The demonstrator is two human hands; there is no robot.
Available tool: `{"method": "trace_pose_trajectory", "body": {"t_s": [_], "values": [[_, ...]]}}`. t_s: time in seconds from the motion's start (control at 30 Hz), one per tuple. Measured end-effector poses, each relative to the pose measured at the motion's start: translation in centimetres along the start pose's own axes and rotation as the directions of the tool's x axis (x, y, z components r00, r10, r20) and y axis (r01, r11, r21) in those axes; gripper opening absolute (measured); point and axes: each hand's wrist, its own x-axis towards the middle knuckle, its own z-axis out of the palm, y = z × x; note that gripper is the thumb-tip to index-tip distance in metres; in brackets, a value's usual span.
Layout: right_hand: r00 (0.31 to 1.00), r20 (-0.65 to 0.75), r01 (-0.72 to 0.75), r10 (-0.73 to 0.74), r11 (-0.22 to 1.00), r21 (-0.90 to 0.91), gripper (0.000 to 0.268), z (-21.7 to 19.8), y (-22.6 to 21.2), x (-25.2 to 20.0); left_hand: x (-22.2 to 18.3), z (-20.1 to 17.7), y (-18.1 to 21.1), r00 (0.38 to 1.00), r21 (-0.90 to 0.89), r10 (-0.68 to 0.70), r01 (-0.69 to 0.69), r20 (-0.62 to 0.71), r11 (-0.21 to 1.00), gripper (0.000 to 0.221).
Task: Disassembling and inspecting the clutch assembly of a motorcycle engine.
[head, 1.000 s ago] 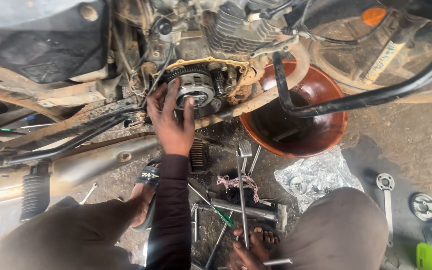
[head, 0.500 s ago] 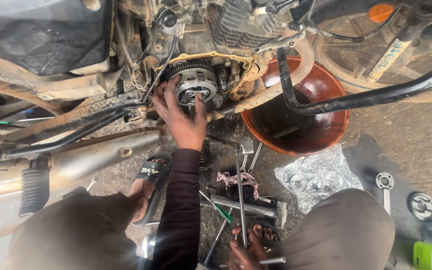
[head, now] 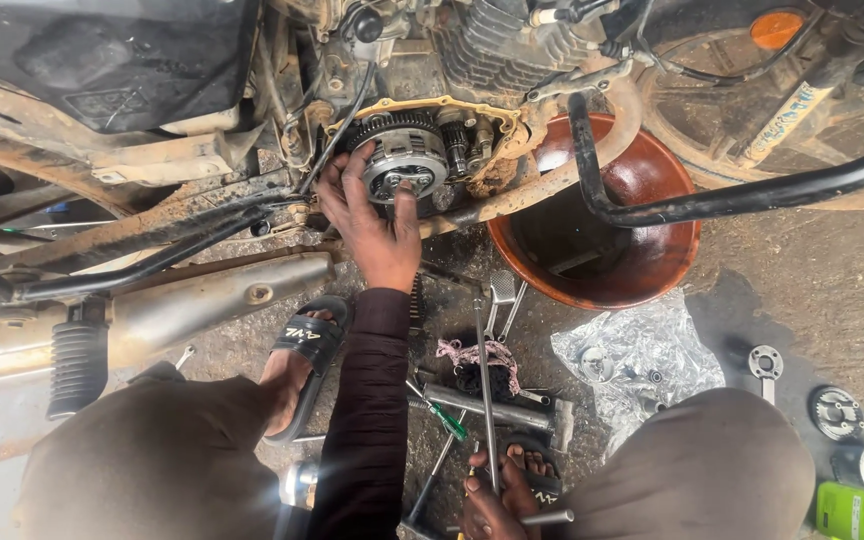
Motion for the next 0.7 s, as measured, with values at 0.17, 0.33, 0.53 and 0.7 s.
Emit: {"method": "trace_pose_trajectory", "body": {"t_s": [0.17,0.33,0.53,0.7], "values": [[1.0,-0.004,-0.008,0.008,0.999,0.033,0.033,-1.9,0.7,0.4,-0.4,-0.2,-0.5,1.0,-0.045,0.011,-0.01,0.019,0.999,0.068],[0.985,-0.006,0.172,-0.173,0.978,0.118,0.035,-2.6,-0.5,-1.9,-0.7,-0.5,-0.4,0.998,-0.024,-0.004,0.005,0.057,1.0,0.078],[0.999,-0.013,0.035,-0.04,0.97,-0.242,0.053,-2.7,-1.7,-5.8,-0.5,-0.1,-0.7,0.999,-0.122,-0.029,0.033,0.029,0.992,0.076],[0.993,-0.091,0.027,-0.081,0.874,-0.486,0.032,3.4,-6.7,-7.3,-0.6,0.4,-1.8,0.997,-0.056,-0.066,0.068,0.032,0.996,0.077]]}}
